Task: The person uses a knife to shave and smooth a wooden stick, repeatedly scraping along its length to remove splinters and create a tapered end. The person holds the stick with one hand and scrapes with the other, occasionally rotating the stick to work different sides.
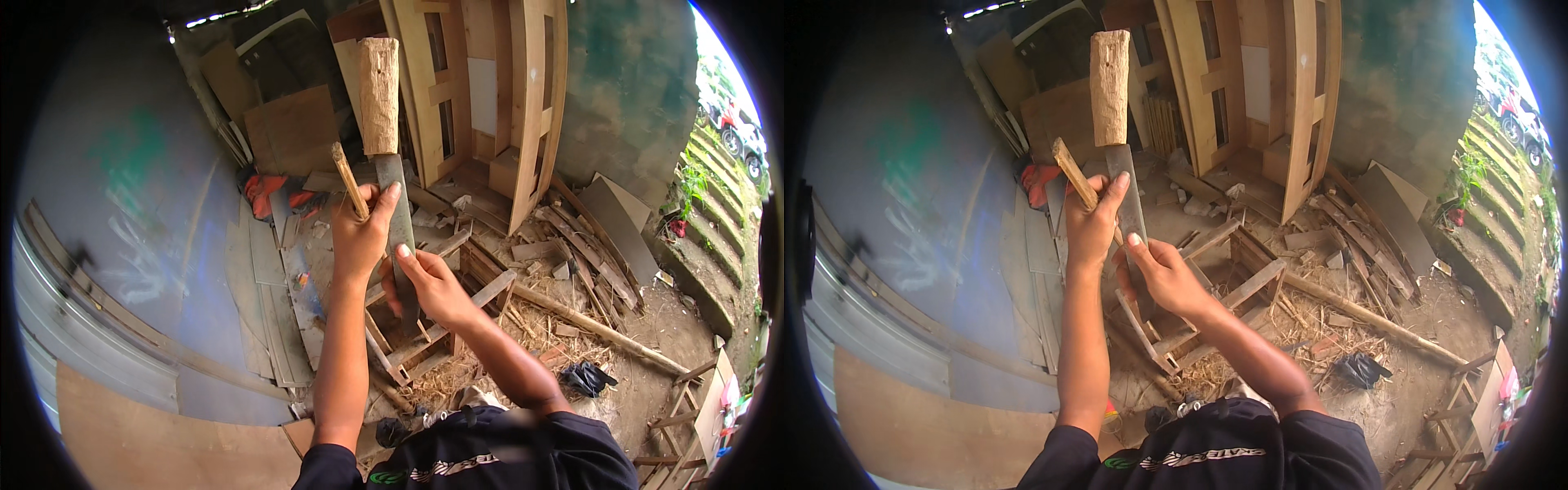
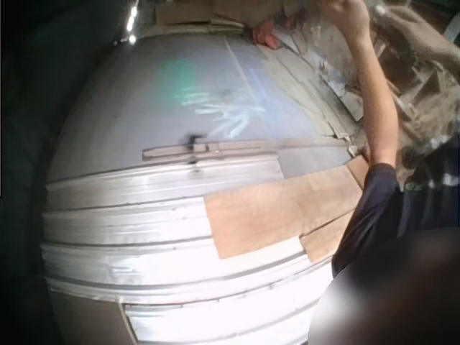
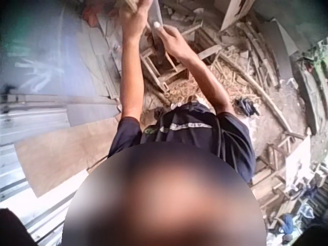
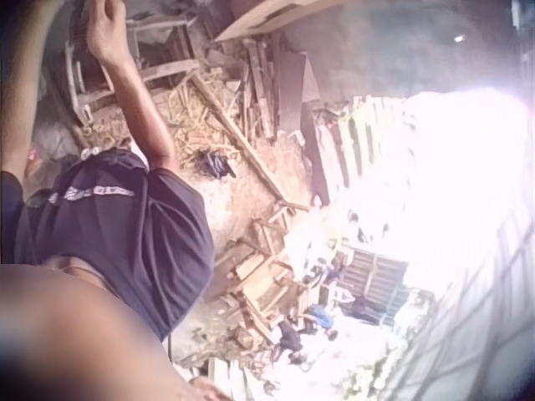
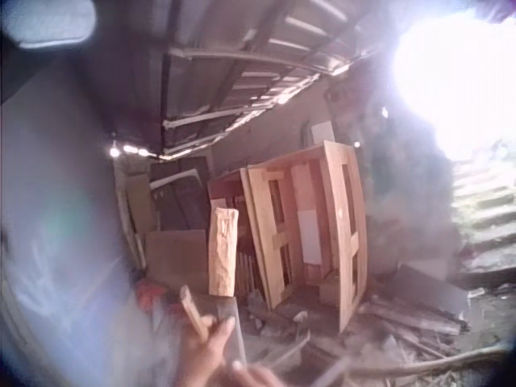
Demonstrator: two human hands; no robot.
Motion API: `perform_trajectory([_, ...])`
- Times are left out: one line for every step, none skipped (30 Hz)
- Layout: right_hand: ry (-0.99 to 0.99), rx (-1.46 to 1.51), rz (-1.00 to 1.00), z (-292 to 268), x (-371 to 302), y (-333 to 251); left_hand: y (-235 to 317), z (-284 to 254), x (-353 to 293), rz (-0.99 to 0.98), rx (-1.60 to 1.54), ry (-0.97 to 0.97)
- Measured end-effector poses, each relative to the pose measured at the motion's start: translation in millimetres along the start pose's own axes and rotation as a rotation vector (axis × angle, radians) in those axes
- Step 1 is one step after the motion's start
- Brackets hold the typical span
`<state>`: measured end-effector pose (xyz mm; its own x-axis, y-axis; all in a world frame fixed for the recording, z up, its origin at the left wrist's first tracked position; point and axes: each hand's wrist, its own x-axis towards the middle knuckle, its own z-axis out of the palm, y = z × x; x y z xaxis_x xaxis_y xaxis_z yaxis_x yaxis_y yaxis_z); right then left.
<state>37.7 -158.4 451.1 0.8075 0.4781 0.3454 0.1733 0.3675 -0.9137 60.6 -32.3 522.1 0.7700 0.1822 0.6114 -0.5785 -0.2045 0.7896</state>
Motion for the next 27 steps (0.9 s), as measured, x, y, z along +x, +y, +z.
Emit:
perform_trajectory([0.052, -0.261, -0.088, -5, -3, -12, -1, -1, 0, 0.020, -0.018, -0.006])
perform_trajectory([0.122, -0.538, -0.088, -8, -6, -26, -1, -2, 0, 0.038, -0.034, -0.010])
perform_trajectory([0.230, -0.675, -0.279, -17, -8, -46, -1, -2, -1, 0.031, -0.020, -0.029])
perform_trajectory([0.378, -0.827, -0.300, -24, -8, -68, 0, -4, -3, 0.044, -0.040, -0.069])
perform_trajectory([0.334, -0.870, -0.518, -30, -6, -92, 1, -4, -5, 0.036, -0.052, -0.105])
perform_trajectory([0.316, -0.894, -0.632, -35, -5, -115, 3, -4, -9, 0.002, -0.050, -0.134])
perform_trajectory([0.226, -1.079, -0.742, -34, -6, -134, 6, -2, -13, 0.010, -0.086, -0.179])
perform_trajectory([0.136, -1.280, -0.848, -32, -5, -150, 9, 0, -17, 0.016, -0.072, -0.227])
perform_trajectory([0.111, -1.578, -0.960, -28, 1, -162, 12, 3, -20, 0.014, -0.051, -0.270])
perform_trajectory([0.077, -1.911, -1.074, -24, 6, -173, 15, 6, -23, 0.016, -0.031, -0.313])
perform_trajectory([0.105, -2.044, -1.139, -21, 8, -180, 18, 7, -25, -0.027, -0.002, -0.336])
perform_trajectory([0.057, -2.241, -1.050, -21, 11, -189, 20, 8, -25, 0.010, 0.014, -0.347])
perform_trajectory([-0.021, -2.425, -0.967, -25, 13, -199, 22, 10, -25, 0.045, 0.029, -0.360])
perform_trajectory([-0.135, -2.604, -0.756, -29, 14, -209, 23, 12, -25, 0.072, 0.043, -0.380])
perform_trajectory([-0.155, -2.606, -0.822, -32, 19, -215, 23, 14, -25, 0.094, 0.040, -0.402])
perform_trajectory([-0.280, -2.605, -0.710, -37, 21, -221, 23, 15, -25, 0.111, 0.037, -0.433])
perform_trajectory([-0.413, -2.595, -0.539, -43, 22, -230, 21, 17, -24, 0.124, 0.034, -0.441])
perform_trajectory([-0.543, -2.561, -0.340, -48, 23, -236, 18, 17, -21, 0.106, 0.003, -0.460])
perform_trajectory([-0.536, -2.535, -0.528, -55, 15, -242, 14, 17, -19, 0.081, -0.025, -0.457])
perform_trajectory([-0.523, -2.461, -0.426, -61, 9, -243, 9, 16, -16, 0.067, -0.046, -0.462])
perform_trajectory([-0.509, -2.407, -0.261, -68, 1, -243, 4, 7, -9, 0.032, 0.064, -0.367])
perform_trajectory([-0.495, -2.299, -0.197, -77, -9, -241, -2, -6, 0, -0.044, 0.011, -0.254])
perform_trajectory([-0.498, -2.314, 0.113, -87, -18, -235, -9, -21, 11, -0.084, -0.055, -0.140])
perform_trajectory([-0.508, -2.243, 0.221, -100, -27, -226, -17, -40, 23, -0.143, -0.073, -0.006])
perform_trajectory([-0.474, -2.175, 0.298, -114, -38, -214, -26, -58, 31, -0.169, -0.051, 0.123])
perform_trajectory([-0.449, -2.082, 0.273, -130, -48, -200, -35, -78, 39, -0.181, -0.130, 0.183])
perform_trajectory([-0.417, -1.983, 0.446, -146, -56, -186, -44, -96, 42, -0.175, -0.144, 0.275])
